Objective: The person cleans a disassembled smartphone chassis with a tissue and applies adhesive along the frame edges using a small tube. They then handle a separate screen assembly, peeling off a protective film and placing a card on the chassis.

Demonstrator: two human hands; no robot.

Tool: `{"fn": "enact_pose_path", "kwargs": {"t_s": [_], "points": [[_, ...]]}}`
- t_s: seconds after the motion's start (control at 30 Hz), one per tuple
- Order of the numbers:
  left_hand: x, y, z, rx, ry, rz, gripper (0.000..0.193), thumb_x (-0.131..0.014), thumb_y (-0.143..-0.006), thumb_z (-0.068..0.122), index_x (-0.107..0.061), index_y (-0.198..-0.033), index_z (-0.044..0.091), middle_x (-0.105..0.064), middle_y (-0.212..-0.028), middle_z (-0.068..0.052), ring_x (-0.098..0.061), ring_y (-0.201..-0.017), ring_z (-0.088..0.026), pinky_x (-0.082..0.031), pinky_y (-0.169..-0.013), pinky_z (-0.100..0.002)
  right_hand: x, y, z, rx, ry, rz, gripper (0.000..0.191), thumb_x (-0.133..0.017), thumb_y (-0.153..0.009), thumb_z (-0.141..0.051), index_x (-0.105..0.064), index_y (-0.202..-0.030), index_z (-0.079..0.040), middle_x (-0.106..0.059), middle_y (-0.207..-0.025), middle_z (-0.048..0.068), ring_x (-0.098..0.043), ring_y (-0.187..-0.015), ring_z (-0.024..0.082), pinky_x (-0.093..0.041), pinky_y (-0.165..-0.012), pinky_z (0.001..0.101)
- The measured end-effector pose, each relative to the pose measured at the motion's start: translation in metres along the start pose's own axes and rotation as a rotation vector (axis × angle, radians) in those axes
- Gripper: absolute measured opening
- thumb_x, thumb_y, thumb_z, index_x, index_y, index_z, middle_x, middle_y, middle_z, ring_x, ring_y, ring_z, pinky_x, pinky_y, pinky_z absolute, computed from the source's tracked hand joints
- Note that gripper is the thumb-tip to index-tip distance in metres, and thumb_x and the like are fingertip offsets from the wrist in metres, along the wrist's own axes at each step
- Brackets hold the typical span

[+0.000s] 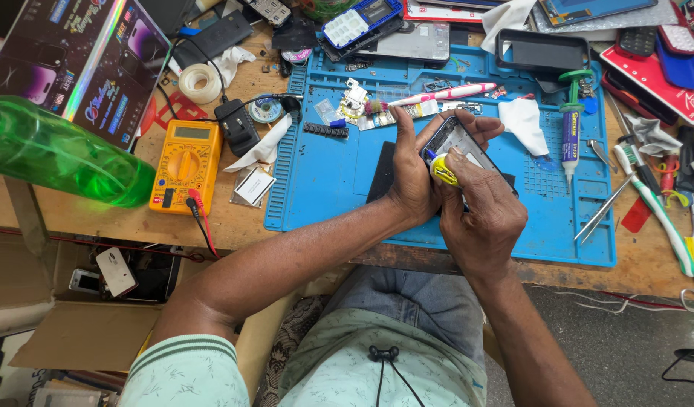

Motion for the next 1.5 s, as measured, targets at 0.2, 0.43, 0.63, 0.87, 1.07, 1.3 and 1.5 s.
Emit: {"fn": "enact_pose_path", "kwargs": {"t_s": [0.2,0.43,0.63,0.87,1.07,1.3,1.5], "points": [[0.000,0.001,0.001,0.008,-0.008,0.002,0.099,-0.013,-0.097,0.090,-0.053,-0.121,0.003,-0.060,-0.128,-0.025,-0.056,-0.134,-0.035,-0.048,-0.118,-0.050,0.001,-0.001,-0.002,-0.009,-0.020,-0.009,0.027,-0.082,-0.097,-0.004,-0.070,-0.122,-0.005,-0.076,-0.117,0.013,-0.076,-0.108,0.027,-0.061,-0.091,0.0365],[-0.010,0.004,0.000,-0.023,-0.101,-0.089,0.102,-0.008,-0.101,0.091,-0.054,-0.117,0.002,-0.065,-0.123,-0.027,-0.059,-0.128,-0.032,-0.049,-0.117,-0.045,0.010,0.003,0.007,-0.119,-0.134,-0.006,0.023,-0.080,-0.100,-0.003,-0.072,-0.121,-0.006,-0.076,-0.118,0.012,-0.077,-0.111,0.025,-0.061,-0.093,0.0338],[-0.023,0.011,-0.002,0.016,-0.101,-0.137,0.105,-0.008,-0.097,0.092,-0.055,-0.122,0.001,-0.065,-0.124,-0.027,-0.062,-0.126,-0.031,-0.051,-0.115,-0.046,0.018,0.002,0.019,-0.270,-0.262,-0.076,0.024,-0.079,-0.098,-0.003,-0.074,-0.121,-0.004,-0.077,-0.118,0.013,-0.075,-0.110,0.020,-0.059,-0.095,0.0320],[-0.041,0.014,-0.011,0.097,-0.011,-0.208,0.113,-0.009,-0.090,0.094,-0.052,-0.139,0.002,-0.062,-0.128,-0.028,-0.059,-0.134,-0.035,-0.049,-0.119,-0.050,0.032,-0.003,0.027,-0.298,-0.338,-0.122,0.020,-0.080,-0.095,-0.005,-0.076,-0.114,-0.005,-0.076,-0.115,0.010,-0.075,-0.105,0.018,-0.060,-0.091,0.0292],[-0.049,0.017,-0.018,0.094,-0.028,-0.272,0.112,-0.011,-0.094,0.095,-0.051,-0.134,-0.002,-0.060,-0.131,-0.029,-0.054,-0.139,-0.036,-0.044,-0.124,-0.047,0.040,0.001,0.037,-0.305,-0.297,-0.109,0.022,-0.084,-0.093,-0.007,-0.078,-0.114,-0.006,-0.076,-0.106,0.008,-0.074,-0.097,0.017,-0.058,-0.083,0.0297],[-0.054,0.014,-0.021,0.093,0.028,-0.296,0.115,-0.011,-0.096,0.097,-0.051,-0.132,-0.004,-0.061,-0.128,-0.026,-0.053,-0.140,-0.038,-0.044,-0.124,-0.047,0.045,0.001,0.044,-0.294,-0.267,-0.099,0.023,-0.084,-0.092,-0.006,-0.078,-0.114,-0.006,-0.076,-0.104,0.008,-0.074,-0.093,0.016,-0.057,-0.080,0.0301],[-0.052,0.012,-0.025,0.100,0.007,-0.265,0.116,-0.011,-0.094,0.097,-0.049,-0.137,-0.004,-0.060,-0.129,-0.026,-0.052,-0.139,-0.038,-0.044,-0.123,-0.048,0.046,0.001,0.048,-0.310,-0.259,-0.116,0.023,-0.084,-0.092,-0.006,-0.078,-0.114,-0.006,-0.076,-0.102,0.008,-0.073,-0.091,0.016,-0.057,-0.077,0.0293]]}}
Point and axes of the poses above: each hand's wrist, its own y-axis away from the middle knuckle, its own x-axis out of the back of the hand, z = x × y, the point moved 10 cm from there along -y, towards the middle knuckle
